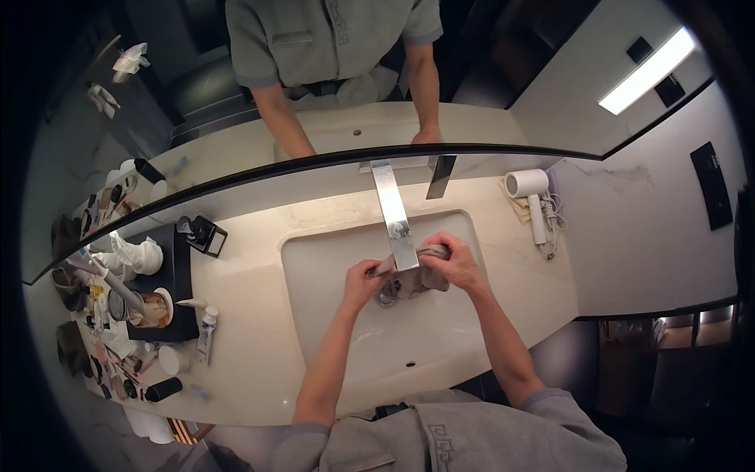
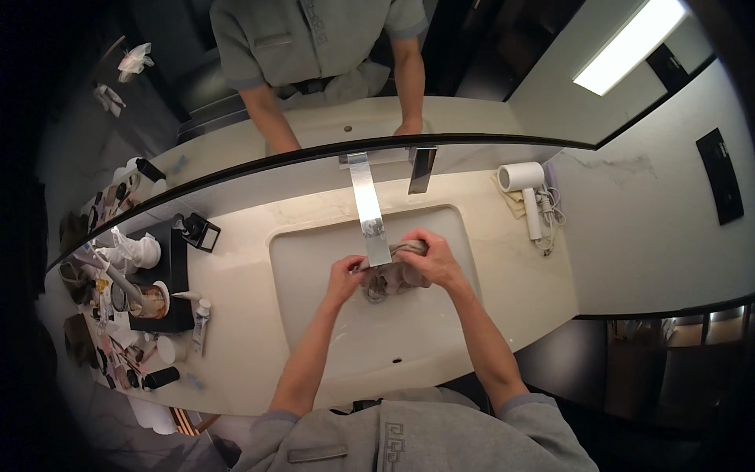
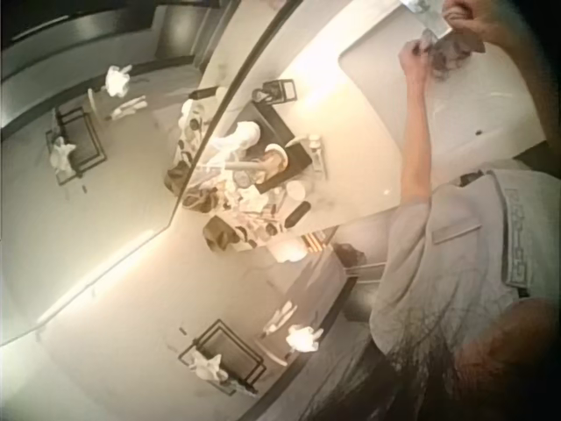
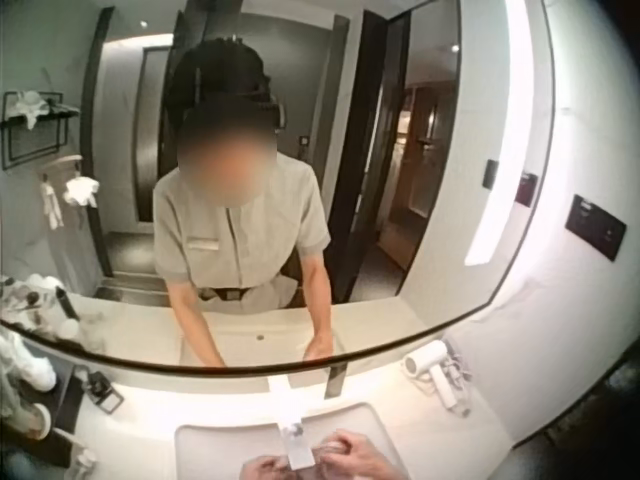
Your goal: The person cleans the bathroom sink and shower area using a cloth. They wipe the sink basin, faucet, and surrounding countertop, then move to the shower to wipe the showerhead and wall fixtures.
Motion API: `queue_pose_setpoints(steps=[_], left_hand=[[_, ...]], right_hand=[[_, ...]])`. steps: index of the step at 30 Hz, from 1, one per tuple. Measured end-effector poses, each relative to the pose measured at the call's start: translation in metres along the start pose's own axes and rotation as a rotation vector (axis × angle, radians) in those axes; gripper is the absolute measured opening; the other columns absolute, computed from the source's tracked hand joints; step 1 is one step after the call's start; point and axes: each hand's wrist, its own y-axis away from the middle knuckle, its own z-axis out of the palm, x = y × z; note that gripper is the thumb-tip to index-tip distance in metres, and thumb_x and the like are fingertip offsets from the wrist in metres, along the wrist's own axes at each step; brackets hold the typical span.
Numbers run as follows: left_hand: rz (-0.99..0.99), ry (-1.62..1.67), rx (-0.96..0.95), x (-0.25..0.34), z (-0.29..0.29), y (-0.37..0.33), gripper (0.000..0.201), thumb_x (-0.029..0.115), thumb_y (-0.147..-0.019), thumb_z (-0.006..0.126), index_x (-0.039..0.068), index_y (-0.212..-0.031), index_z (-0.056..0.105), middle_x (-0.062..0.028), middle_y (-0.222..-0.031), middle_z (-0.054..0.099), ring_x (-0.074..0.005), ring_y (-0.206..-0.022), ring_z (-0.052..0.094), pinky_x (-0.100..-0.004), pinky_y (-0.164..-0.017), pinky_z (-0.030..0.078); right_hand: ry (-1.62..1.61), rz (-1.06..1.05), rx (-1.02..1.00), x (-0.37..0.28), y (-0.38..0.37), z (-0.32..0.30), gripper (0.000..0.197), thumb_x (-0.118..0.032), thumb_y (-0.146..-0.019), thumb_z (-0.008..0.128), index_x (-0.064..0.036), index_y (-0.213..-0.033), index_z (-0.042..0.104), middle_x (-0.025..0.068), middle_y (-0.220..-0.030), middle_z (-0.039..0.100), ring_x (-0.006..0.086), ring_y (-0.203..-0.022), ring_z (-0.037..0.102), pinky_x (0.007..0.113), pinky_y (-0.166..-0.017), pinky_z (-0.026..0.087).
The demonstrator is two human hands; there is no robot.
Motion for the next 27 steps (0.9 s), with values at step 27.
queue_pose_setpoints(steps=[27], left_hand=[[0.186,-0.304,0.024,0.148,-0.056,0.005,0.010,0.015,-0.088,0.062,0.007,-0.093,0.067,-0.0081,-0.083,0.063,-0.0271,-0.074,0.062,-0.0324,-0.066,0.048]], right_hand=[[0.211,0.071,-0.174,0.081,-0.013,0.083,0.060,-0.022,-0.073,0.073,-0.0203,-0.129,0.053,0.0108,-0.111,0.065,0.0327,-0.108,0.060,0.043,-0.088,0.049]])
